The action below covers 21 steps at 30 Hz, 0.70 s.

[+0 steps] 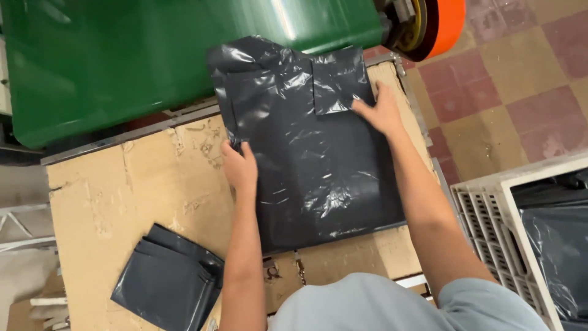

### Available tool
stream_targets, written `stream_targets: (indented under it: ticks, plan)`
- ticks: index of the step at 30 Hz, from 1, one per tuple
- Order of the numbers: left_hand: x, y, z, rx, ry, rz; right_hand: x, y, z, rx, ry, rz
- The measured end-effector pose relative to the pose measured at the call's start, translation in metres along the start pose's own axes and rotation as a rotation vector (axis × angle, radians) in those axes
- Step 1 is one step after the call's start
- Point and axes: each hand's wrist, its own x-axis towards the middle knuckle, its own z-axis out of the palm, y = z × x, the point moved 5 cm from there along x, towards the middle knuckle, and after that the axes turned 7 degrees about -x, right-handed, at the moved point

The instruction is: The person repeatedly folds black plastic sheets on a wooden table and places them into a white plastic crate. The person handles the sheets one at a time, folding them in half and then again to form compact stacks before stacking them in the crate.

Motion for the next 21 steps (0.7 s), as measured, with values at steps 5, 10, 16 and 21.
stream_targets:
  ticks: [5, 10, 16, 21]
  plan:
    - [-0.061, 0.059, 0.020, 0.162, -0.139, 0.503, -0.011, -0.005, 0.029, -0.366, -0.044, -0.032]
    - [-0.111, 0.067, 0.061, 0.194, -0.344, 0.854, 0.021, 0.015, 0.047, -0.311, 0.073, 0.146]
    - [-0.114, 0.065, 0.064, 0.251, -0.346, 0.837, 0.068, 0.042, 0.046, -0.160, -0.118, 0.463]
    - [-0.116, 0.050, 0.078, 0.040, -0.231, 0.954, 0.099, 0.040, 0.060, 0.260, -0.083, 0.347]
